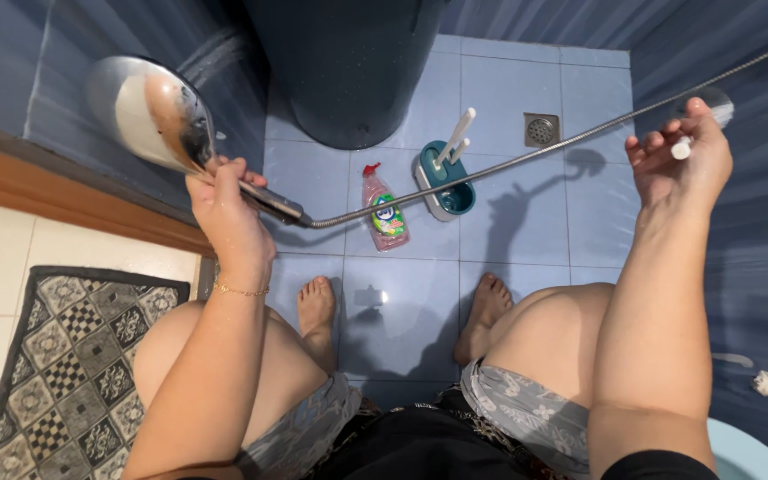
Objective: Scrubbing bathroom walls and floor using a shower head and a cleaning brush.
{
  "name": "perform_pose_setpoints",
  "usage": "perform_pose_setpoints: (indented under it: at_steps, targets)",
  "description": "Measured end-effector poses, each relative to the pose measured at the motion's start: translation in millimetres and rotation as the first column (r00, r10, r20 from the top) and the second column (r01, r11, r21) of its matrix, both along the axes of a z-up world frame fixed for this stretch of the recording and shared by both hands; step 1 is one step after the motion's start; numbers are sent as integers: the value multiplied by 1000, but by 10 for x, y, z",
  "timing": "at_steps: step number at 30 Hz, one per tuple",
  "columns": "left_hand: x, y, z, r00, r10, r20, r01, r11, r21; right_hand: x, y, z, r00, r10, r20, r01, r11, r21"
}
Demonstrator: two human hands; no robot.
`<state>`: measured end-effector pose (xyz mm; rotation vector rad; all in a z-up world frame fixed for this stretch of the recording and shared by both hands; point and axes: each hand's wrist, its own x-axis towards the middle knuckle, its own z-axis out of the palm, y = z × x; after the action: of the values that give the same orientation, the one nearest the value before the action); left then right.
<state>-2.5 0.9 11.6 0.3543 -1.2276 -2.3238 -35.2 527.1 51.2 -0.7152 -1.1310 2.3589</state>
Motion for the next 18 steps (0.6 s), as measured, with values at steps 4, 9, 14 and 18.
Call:
perform_pose_setpoints:
  at_steps: [4,9,14,18]
  targets:
    - [8,105,74,996,-79,32,79,997,-6,-26,103,-83,1000,-8,-9,8,1000,-24]
    - [-33,300,110,977,-215,-3,215,976,-22,-10,139,-88,1000,-5,-19,5,999,-37]
    - [-112,585,205,942,-324,-82,325,946,-6,55,129,-17,999,-37,-12,37,999,-30]
    - [-207,817,190,912,-399,-98,398,917,-27,124,165,41,996,-87,-3,87,995,-49]
